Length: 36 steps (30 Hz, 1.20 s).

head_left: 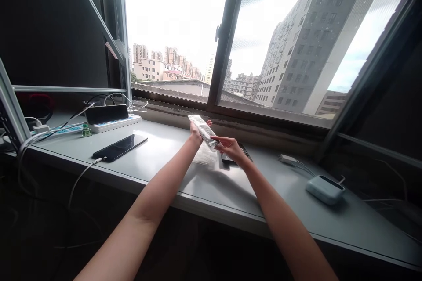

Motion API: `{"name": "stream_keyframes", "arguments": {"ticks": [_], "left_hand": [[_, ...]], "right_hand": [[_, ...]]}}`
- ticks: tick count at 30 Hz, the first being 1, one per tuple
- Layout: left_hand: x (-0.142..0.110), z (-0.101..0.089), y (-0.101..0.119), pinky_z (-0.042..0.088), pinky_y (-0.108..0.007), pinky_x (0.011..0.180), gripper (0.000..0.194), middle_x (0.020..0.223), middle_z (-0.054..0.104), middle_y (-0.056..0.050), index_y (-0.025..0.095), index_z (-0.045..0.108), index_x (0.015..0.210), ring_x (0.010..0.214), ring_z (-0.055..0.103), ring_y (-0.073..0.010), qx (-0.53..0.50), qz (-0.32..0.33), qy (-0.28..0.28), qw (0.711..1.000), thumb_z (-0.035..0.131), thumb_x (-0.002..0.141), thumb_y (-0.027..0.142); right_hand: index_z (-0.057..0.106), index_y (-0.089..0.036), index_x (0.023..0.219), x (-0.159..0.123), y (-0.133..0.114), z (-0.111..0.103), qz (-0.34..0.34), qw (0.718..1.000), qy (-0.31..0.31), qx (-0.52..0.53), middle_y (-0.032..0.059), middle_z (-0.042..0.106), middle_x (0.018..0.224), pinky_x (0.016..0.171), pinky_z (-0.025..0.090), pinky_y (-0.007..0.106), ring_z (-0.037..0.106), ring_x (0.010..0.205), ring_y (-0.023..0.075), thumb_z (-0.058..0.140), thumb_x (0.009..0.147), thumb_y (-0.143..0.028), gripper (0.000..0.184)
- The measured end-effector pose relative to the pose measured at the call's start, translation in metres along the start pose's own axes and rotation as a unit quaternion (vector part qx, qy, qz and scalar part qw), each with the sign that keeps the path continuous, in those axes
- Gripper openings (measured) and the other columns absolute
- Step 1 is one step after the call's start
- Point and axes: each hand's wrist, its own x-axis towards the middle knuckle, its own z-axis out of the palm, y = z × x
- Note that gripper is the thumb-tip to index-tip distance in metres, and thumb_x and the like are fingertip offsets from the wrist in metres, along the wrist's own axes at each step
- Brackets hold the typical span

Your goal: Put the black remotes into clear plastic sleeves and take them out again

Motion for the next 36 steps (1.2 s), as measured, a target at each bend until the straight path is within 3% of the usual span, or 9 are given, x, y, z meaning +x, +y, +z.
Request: {"name": "stream_keyframes", "arguments": {"ticks": [6, 11, 17, 20, 25, 28, 36], "left_hand": [[-0.004, 0.001, -0.003, 0.053, -0.03, 0.064, 0.062, 0.084, 0.071, -0.013, 0.005, 0.044, 0.139, 0.062, 0.066, -0.021, 0.017, -0.012, 0.007, 1.0, 0.019, 0.1, 0.046], [-0.007, 0.002, -0.008, 0.053, -0.029, 0.066, 0.061, 0.087, 0.072, -0.016, 0.001, 0.043, 0.14, 0.064, 0.067, -0.0206, 0.019, -0.018, 0.005, 1.0, 0.021, 0.102, 0.042], [-0.009, 0.003, -0.014, 0.055, -0.032, 0.068, 0.056, 0.09, 0.073, -0.015, 0.003, 0.044, 0.139, 0.065, 0.068, -0.0215, 0.095, -0.035, -0.036, 0.994, 0.019, 0.103, 0.038], [-0.009, 0.003, -0.016, 0.056, -0.035, 0.071, 0.054, 0.096, 0.073, -0.016, 0.004, 0.048, 0.135, 0.069, 0.069, -0.0224, 0.141, -0.047, -0.072, 0.986, 0.02, 0.103, 0.037], [-0.014, 0.006, -0.017, 0.056, -0.038, 0.077, 0.053, 0.101, 0.073, -0.019, 0.004, 0.052, 0.131, 0.076, 0.071, -0.0249, 0.166, -0.095, -0.129, 0.973, 0.023, 0.102, 0.039], [-0.017, 0.009, -0.017, 0.055, -0.04, 0.077, 0.056, 0.102, 0.072, -0.021, 0.004, 0.05, 0.134, 0.079, 0.071, -0.0274, 0.168, -0.126, -0.149, 0.966, 0.026, 0.101, 0.043], [-0.009, 0.006, -0.01, 0.054, -0.041, 0.08, 0.063, 0.112, 0.068, -0.018, 0.012, 0.038, 0.142, 0.096, 0.069, -0.0285, 0.045, -0.051, -0.1, 0.993, 0.016, 0.099, 0.053]], "right_hand": [[0.075, -0.018, 0.111, -0.001, 0.0, 0.001, -0.013, 1.0, 0.016, -0.007, 0.0085, 0.074, 0.095, 0.061, 0.051, 0.028, 0.066, 0.079, 0.0212, 0.076, 0.069, -0.041, 0.048], [0.067, -0.023, 0.123, 0.0, 0.005, -0.003, 0.006, 0.995, 0.058, -0.08, 0.0041, 0.073, 0.092, 0.063, 0.053, 0.027, 0.066, 0.078, 0.0187, 0.071, 0.068, -0.022, 0.056], [0.066, -0.03, 0.122, 0.0, 0.004, -0.005, 0.029, 0.973, 0.108, -0.203, 0.0014, 0.072, 0.095, 0.063, 0.052, 0.029, 0.062, 0.064, 0.0153, 0.067, 0.071, -0.018, 0.053], [0.063, -0.03, 0.127, 0.0, 0.001, -0.006, 0.027, 0.969, 0.131, -0.208, 0.0025, 0.072, 0.103, 0.068, 0.054, 0.032, 0.065, 0.068, 0.0172, 0.068, 0.073, -0.022, 0.055], [0.05, -0.03, 0.142, 0.001, 0.003, -0.006, 0.013, 0.99, 0.07, -0.123, 0.0036, 0.068, 0.123, 0.08, 0.056, 0.035, 0.07, 0.087, 0.0228, 0.072, 0.074, -0.028, 0.072], [0.059, -0.028, 0.135, 0.002, 0.003, -0.005, 0.001, 0.995, 0.054, -0.083, 0.0029, 0.069, 0.122, 0.087, 0.054, 0.037, 0.069, 0.099, 0.0255, 0.073, 0.072, -0.029, 0.065], [0.071, -0.022, 0.119, -0.001, -0.012, 0.001, 0.012, 1.0, -0.012, 0.019, 0.0064, 0.074, 0.106, 0.091, 0.052, 0.04, 0.069, 0.099, 0.0265, 0.077, 0.066, -0.037, 0.056]]}}
